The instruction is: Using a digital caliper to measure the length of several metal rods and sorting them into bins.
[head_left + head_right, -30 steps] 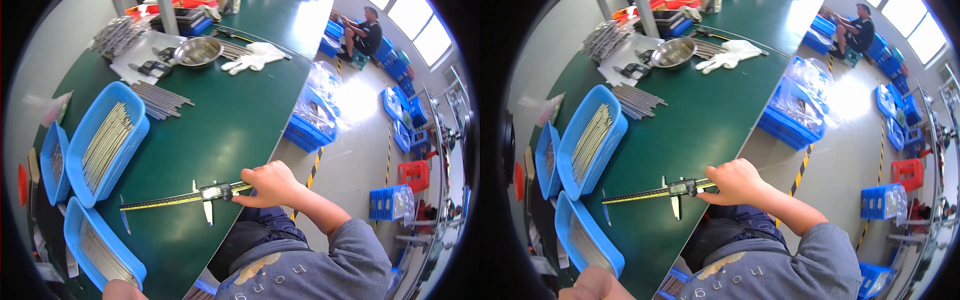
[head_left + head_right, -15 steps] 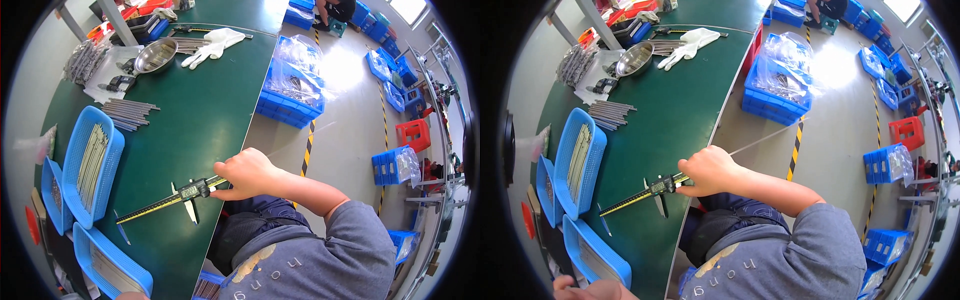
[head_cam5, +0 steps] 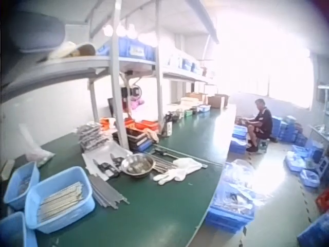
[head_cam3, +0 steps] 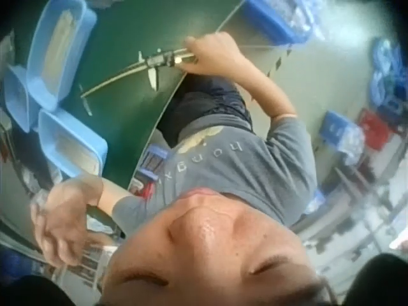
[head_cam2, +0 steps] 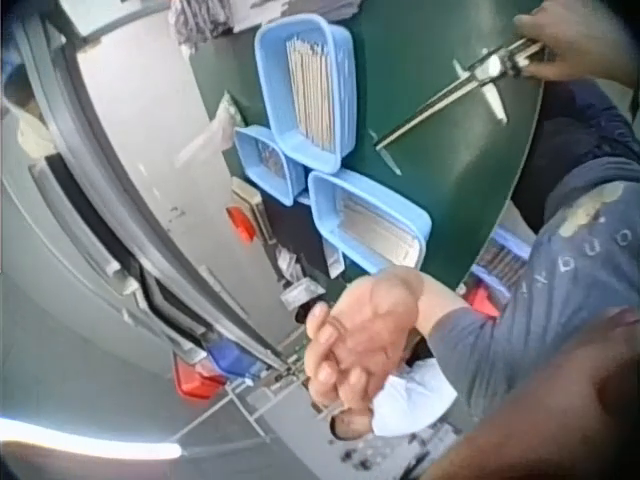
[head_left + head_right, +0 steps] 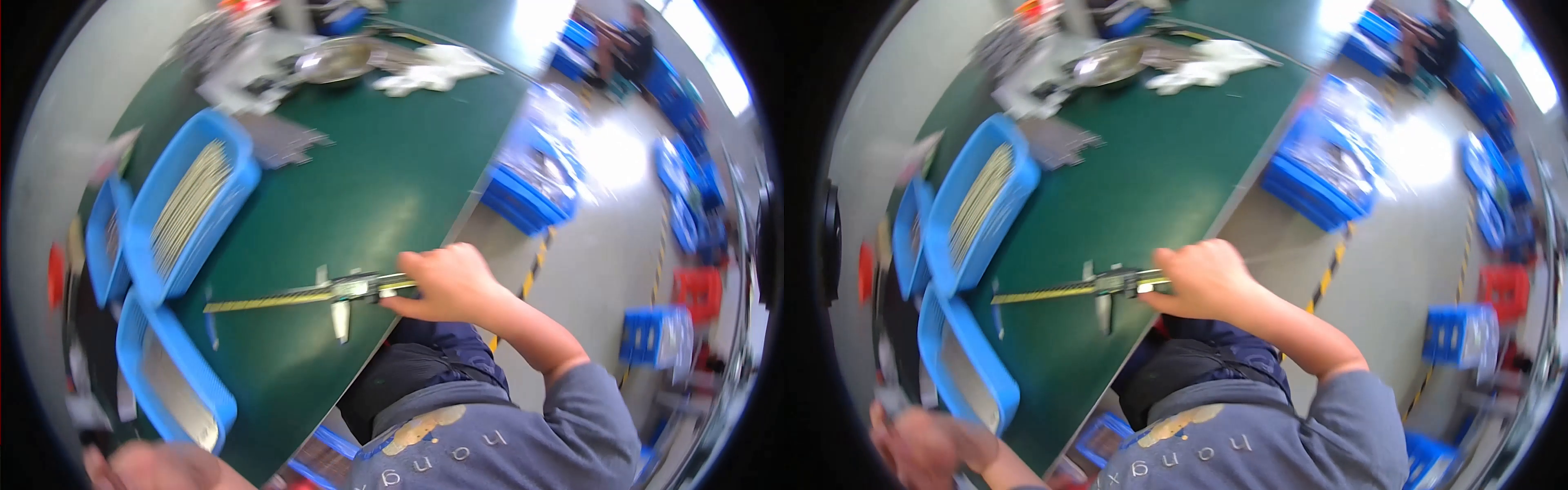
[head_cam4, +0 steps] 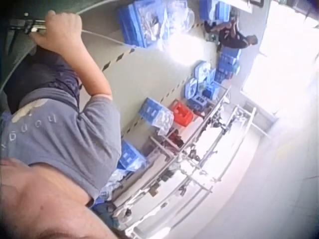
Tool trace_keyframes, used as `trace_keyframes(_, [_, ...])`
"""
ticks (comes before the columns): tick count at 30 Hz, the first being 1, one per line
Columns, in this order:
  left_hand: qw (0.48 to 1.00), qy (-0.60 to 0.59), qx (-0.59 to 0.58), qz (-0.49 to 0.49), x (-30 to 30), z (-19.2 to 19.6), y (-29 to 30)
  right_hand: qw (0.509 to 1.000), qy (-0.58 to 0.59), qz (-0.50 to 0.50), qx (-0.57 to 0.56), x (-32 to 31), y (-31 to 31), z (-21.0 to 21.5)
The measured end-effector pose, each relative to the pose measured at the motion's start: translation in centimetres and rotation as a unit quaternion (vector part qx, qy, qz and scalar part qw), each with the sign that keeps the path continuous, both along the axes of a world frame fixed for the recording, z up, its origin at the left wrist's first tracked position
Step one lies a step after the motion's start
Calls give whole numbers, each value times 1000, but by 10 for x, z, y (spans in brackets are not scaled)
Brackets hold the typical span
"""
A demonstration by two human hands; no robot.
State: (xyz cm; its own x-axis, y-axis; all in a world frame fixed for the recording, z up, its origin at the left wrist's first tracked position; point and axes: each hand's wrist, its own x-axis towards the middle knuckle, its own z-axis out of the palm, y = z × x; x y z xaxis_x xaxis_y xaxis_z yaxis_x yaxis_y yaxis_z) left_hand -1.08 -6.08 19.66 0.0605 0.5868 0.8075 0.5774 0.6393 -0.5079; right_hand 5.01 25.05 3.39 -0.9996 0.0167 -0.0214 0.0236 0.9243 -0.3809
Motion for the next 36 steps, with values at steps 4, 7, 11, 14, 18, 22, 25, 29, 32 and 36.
trace_keyframes(4, [988, -144, 56, -31, -33, -14, -87, 1000, -8, -10, 17, 0, -10, 10])
trace_keyframes(7, [980, -171, 106, 7, -93, -48, -65, 998, 36, -40, 38, 11, 1, 4])
trace_keyframes(11, [890, -394, 183, 139, -102, -95, -136, 997, 66, 15, 46, 11, -7, 9])
trace_keyframes(14, [751, -558, 281, 215, -98, -130, -141, 996, 77, 30, 27, 10, -8, 9])
trace_keyframes(18, [769, -576, 152, 229, -109, -147, -138, 995, 95, 15, 6, 11, -6, 1])
trace_keyframes(22, [759, -602, 97, 226, -110, -153, -126, 996, 91, 0, -14, 10, -2, 0])
trace_keyframes(25, [754, -600, 105, 246, -111, -152, -126, 996, 87, 4, -11, 9, -3, 1])
trace_keyframes(29, [747, -612, 127, 226, -114, -153, -132, 998, 41, -39, -35, 7, -10, 5])
trace_keyframes(32, [744, -614, 156, 211, -116, -150, -142, 995, 101, 5, -3, 6, -7, 1])
trace_keyframes(36, [564, -719, 406, -10, -95, -110, -124, 998, 60, -7, -6, 6, -8, 8])
